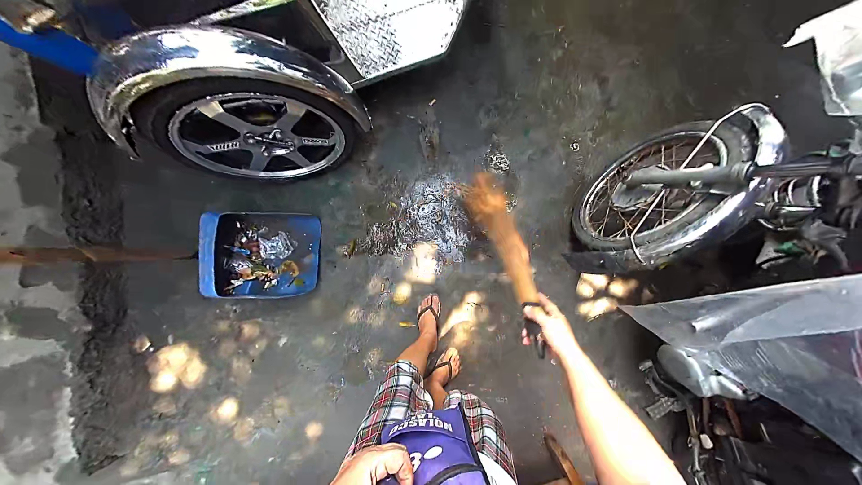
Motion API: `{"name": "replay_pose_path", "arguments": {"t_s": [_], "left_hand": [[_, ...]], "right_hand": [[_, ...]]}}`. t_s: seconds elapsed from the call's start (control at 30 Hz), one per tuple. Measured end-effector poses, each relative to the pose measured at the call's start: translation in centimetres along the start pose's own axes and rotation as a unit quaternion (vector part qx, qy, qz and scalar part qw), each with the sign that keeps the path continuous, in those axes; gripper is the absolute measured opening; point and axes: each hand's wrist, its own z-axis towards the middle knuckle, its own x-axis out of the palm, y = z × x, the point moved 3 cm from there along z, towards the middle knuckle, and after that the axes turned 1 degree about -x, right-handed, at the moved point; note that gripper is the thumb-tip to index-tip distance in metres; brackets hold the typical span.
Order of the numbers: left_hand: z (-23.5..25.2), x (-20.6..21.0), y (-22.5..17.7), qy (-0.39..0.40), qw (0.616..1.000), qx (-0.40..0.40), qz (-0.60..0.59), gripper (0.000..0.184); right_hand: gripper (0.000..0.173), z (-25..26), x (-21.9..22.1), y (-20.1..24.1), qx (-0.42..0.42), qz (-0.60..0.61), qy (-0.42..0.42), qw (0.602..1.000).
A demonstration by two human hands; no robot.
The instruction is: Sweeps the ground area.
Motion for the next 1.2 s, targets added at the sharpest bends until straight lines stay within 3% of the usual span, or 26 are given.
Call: {"name": "replay_pose_path", "arguments": {"t_s": [0.1, 0.2, 0.33, 0.43, 0.57, 0.67, 0.73, 0.83, 0.93, 1.0, 1.07, 1.13, 1.2], "left_hand": [[0.1, -1.4, 0.5, -0.018, 1.0, -0.014, -0.001, 0.009], [0.2, -3.0, 0.6, -0.041, 0.999, -0.028, 0.001, 0.009], [0.4, -4.7, 0.4, -0.077, 0.997, -0.024, -0.007, 0.012], [1.0, -5.7, -0.4, -0.097, 0.995, 0.0, -0.02, 0.014], [2.1, -7.0, -1.6, -0.104, 0.993, 0.016, -0.047, 0.016], [2.8, -7.9, -2.2, -0.112, 0.992, 0.023, -0.046, 0.015], [3.1, -8.2, -2.2, -0.125, 0.991, 0.02, -0.044, 0.014], [2.9, -8.1, -1.8, -0.148, 0.988, 0.002, -0.044, 0.014], [2.9, -8.2, -2.2, -0.154, 0.985, -0.032, -0.068, 0.013], [3.4, -8.3, -3.2, -0.165, 0.982, -0.057, -0.072, 0.011], [4.4, -7.9, -4.2, -0.186, 0.977, -0.071, -0.072, 0.011], [6.4, -7.6, -4.9, -0.213, 0.973, -0.063, -0.068, 0.013], [8.2, -6.9, -6.4, -0.219, 0.972, -0.043, -0.071, 0.012]], "right_hand": [[0.049, 7.9, -0.3, 3.7, 0.007, 0.056, -0.086, 0.995], [0.054, 12.9, 3.5, 2.6, 0.07, -0.009, -0.056, 0.996], [0.07, 10.4, 13.9, -3.3, 0.112, -0.236, 0.115, 0.958], [0.077, 4.2, 18.3, -4.8, 0.101, -0.278, 0.195, 0.935], [0.073, -2.0, 13.9, 2.2, 0.085, -0.201, 0.183, 0.959], [0.073, -1.8, 7.9, 7.4, 0.065, -0.136, 0.118, 0.981], [0.064, 1.3, 5.3, 10.4, 0.033, -0.09, 0.064, 0.993], [0.051, 9.8, 4.2, 14.0, 0.014, -0.052, -0.043, 0.998], [0.06, 18.2, 5.5, 13.9, 0.041, -0.079, -0.086, 0.992], [0.062, 19.5, 9.4, 11.5, 0.058, -0.226, -0.011, 0.972], [0.072, 18.0, 13.7, 7.5, 0.077, -0.366, 0.1, 0.922], [0.079, 15.4, 16.7, 5.3, 0.079, -0.421, 0.204, 0.881], [0.078, 10.9, 16.9, 5.5, 0.081, -0.376, 0.26, 0.886]]}}
